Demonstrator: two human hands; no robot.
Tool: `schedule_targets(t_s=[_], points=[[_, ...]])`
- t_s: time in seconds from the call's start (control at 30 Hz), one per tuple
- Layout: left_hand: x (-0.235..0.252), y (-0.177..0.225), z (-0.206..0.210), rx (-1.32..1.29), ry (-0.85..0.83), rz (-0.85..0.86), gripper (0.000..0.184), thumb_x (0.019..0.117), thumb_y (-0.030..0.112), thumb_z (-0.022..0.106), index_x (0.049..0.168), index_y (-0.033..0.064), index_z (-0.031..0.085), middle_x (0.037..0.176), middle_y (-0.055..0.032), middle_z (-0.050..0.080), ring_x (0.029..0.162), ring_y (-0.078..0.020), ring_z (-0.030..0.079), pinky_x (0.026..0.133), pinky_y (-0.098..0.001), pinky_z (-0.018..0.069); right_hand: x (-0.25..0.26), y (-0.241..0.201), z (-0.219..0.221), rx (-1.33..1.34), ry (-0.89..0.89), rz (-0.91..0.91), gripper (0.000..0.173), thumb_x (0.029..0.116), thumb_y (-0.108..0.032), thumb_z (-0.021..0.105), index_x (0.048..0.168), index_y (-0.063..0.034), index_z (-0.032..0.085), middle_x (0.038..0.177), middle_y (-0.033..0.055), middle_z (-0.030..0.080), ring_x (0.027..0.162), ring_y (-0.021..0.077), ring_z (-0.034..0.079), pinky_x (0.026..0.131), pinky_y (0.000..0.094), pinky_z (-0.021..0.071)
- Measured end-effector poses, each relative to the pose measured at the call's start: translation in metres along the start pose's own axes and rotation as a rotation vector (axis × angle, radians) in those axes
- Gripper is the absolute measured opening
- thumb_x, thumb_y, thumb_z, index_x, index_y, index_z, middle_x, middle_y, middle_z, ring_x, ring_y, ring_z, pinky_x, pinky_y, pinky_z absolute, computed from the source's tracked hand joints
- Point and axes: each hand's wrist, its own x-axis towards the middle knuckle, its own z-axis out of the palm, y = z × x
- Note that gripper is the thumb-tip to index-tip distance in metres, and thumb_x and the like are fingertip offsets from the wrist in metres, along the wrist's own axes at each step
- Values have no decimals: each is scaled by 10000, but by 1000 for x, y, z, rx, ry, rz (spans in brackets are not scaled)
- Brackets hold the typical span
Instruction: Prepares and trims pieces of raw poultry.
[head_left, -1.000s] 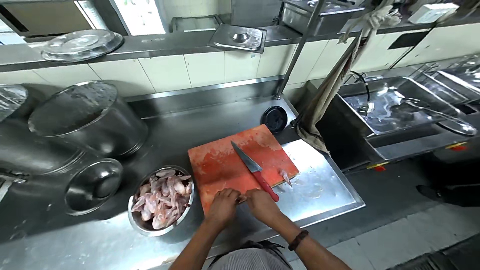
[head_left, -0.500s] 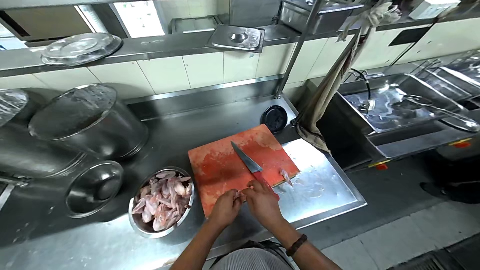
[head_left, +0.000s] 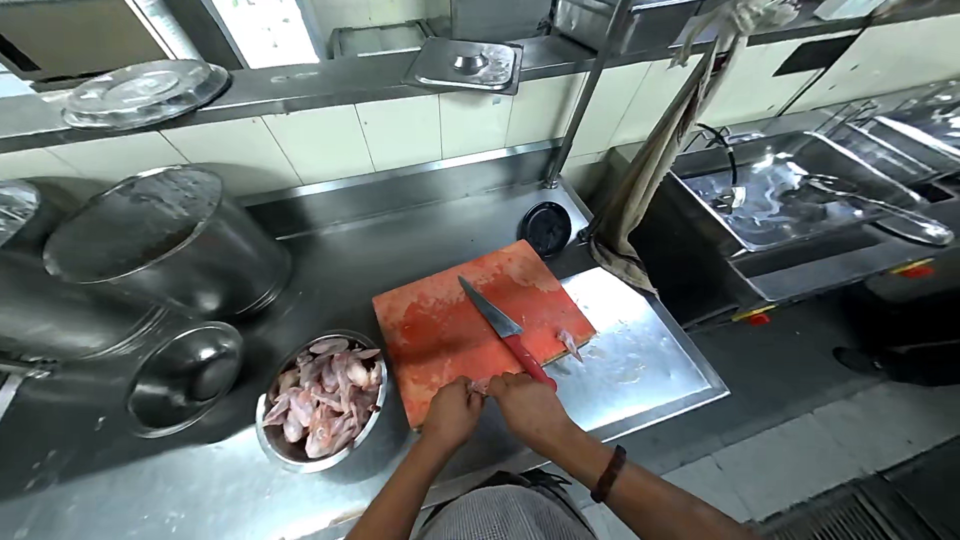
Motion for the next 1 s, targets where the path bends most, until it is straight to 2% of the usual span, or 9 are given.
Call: schedule_targets(t_s=[0.2, 0.3, 0.37, 0.57, 0.67, 0.73, 0.8, 0.9, 1.0], points=[[-16, -6, -10, -222, -144, 279, 334, 1050, 231, 458, 1187, -8, 648, 983, -118, 723, 899, -205, 709, 880, -426, 577, 10, 27, -51, 372, -390, -75, 340, 1092, -231, 413, 1136, -1, 659, 1013, 216, 685, 979, 386, 670, 895, 593, 509], [-31, 0, -18, -380, -234, 425, 298, 1042, 189, 434, 1139, 4, 645, 936, -50, 708, 805, -109, 671, 783, -332, 572, 13, 57, -49, 822, -440, -108, 374, 1103, -353, 423, 1007, -62, 637, 763, 38, 546, 603, 139, 512, 572, 336, 458], [-35, 6, -23, -458, -279, 471, 288, 1045, 189, 414, 1112, 22, 639, 908, -13, 688, 763, -80, 643, 729, -298, 561, 13, 63, -34, 1214, -466, -40, 285, 1092, -356, 439, 950, -148, 573, 695, -75, 472, 541, 39, 432, 514, 228, 399], [-31, 7, -21, -668, -255, 481, 281, 1037, 181, 422, 1154, 43, 638, 870, 9, 668, 714, -72, 631, 678, -281, 564, -7, 19, 12, 1864, -133, 236, 266, 1113, -305, 364, 1009, -141, 546, 657, -61, 517, 502, 32, 433, 465, 199, 364], [-27, 3, -14, -784, -125, 401, 339, 1046, 206, 367, 1140, 40, 647, 830, 19, 665, 679, -73, 618, 651, -281, 559, -16, 1, 18, 1786, -4, 295, 263, 1120, -309, 366, 1047, -125, 540, 678, -59, 507, 502, 40, 423, 455, 213, 368], [-17, 6, -14, -784, 40, 254, 387, 1074, 255, 334, 1097, 38, 654, 799, 1, 656, 660, -94, 612, 625, -295, 553, -17, -3, 22, 1473, 85, 220, 297, 1107, -299, 382, 1080, -79, 579, 689, -32, 496, 522, 73, 448, 481, 250, 410], [-6, 6, -17, -653, 185, 177, 395, 1092, 300, 373, 1148, 38, 664, 876, -38, 684, 738, -126, 643, 682, -333, 563, -13, -3, 16, 1043, 118, 165, 355, 1097, -300, 409, 1089, -25, 634, 754, 72, 594, 648, 188, 589, 638, 379, 520], [-2, -2, -22, -368, 237, 334, 483, 1032, 383, 500, 1377, 59, 592, 1269, -107, 654, 1144, -202, 647, 1009, -432, 543, -9, -3, -13, 710, -30, 177, 383, 1091, -302, 386, 1082, -10, 633, 889, 168, 657, 870, 313, 669, 820, 513, 529], [3, -6, -21, -324, 61, 561, 366, 1043, 318, 552, 1304, 92, 673, 1266, -81, 674, 1138, -170, 656, 987, -383, 558, -8, 7, -33, 829, -147, 253, 412, 1093, -305, 395, 1115, 1, 669, 941, 155, 672, 867, 270, 661, 823, 471, 540]])
